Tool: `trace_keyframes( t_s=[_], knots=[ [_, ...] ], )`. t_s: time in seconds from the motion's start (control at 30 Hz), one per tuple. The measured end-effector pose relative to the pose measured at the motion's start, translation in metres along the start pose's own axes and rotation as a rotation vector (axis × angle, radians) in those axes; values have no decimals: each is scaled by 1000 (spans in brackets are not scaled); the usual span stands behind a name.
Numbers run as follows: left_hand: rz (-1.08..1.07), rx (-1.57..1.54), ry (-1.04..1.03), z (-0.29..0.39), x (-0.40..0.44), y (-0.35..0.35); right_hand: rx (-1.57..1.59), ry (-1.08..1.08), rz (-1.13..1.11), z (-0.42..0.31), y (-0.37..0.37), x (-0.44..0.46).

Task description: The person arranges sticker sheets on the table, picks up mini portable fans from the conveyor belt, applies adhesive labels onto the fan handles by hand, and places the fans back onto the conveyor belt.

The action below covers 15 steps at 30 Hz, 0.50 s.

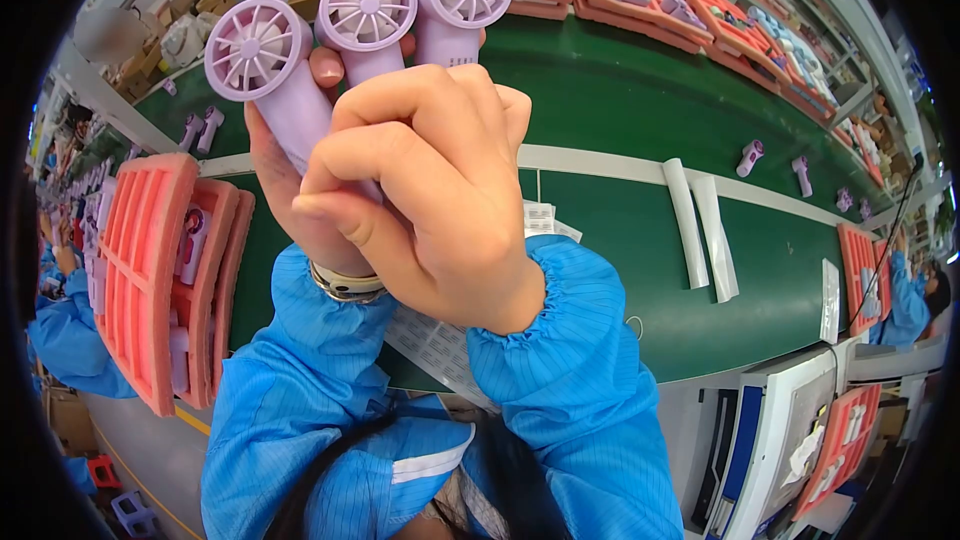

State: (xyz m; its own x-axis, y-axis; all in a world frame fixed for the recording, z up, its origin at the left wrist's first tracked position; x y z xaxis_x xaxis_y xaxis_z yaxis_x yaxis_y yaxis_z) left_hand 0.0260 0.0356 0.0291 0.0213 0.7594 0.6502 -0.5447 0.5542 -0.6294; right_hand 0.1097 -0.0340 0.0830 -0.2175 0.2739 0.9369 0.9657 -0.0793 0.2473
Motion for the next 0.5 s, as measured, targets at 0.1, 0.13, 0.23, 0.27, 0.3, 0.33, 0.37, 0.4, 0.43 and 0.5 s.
trace_keyframes(
  t_s=[0.1,0.13,0.23,0.27,0.3,0.33,0.37,0.4,0.43,0.5],
  knots=[
    [39,29,21,2,2,3,84,17,-94,-8,-1,4],
    [53,43,31,3,4,5,120,14,-111,-10,-2,4],
    [97,90,51,5,5,8,267,-84,-4,-3,0,1],
    [116,107,52,6,2,8,321,-124,46,1,2,-1],
    [135,125,53,7,-1,8,383,-224,135,7,3,-5],
    [155,142,53,7,-2,9,446,-323,225,15,5,-10],
    [115,117,19,4,-1,9,503,-303,240,18,7,-13],
    [112,121,10,4,-1,8,561,-372,308,21,8,-14],
    [109,125,2,4,-1,8,619,-442,377,20,9,-14],
    [110,85,-4,5,-2,6,703,-545,482,25,7,-17]
  ],
)
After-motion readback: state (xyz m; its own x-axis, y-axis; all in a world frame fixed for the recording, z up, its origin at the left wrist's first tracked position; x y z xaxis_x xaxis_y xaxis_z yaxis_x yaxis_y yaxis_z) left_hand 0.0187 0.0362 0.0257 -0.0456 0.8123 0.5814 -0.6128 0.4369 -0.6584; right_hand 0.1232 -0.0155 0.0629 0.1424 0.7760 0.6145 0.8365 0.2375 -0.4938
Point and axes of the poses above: each hand's wrist, its own x-axis towards the middle knuckle, its own y-axis out of the back of the hand, z = x × y, the point moved 8 cm from there along x, towards the middle knuckle, and after that the axes turned 11 degrees about x, right-handed, at the moved point
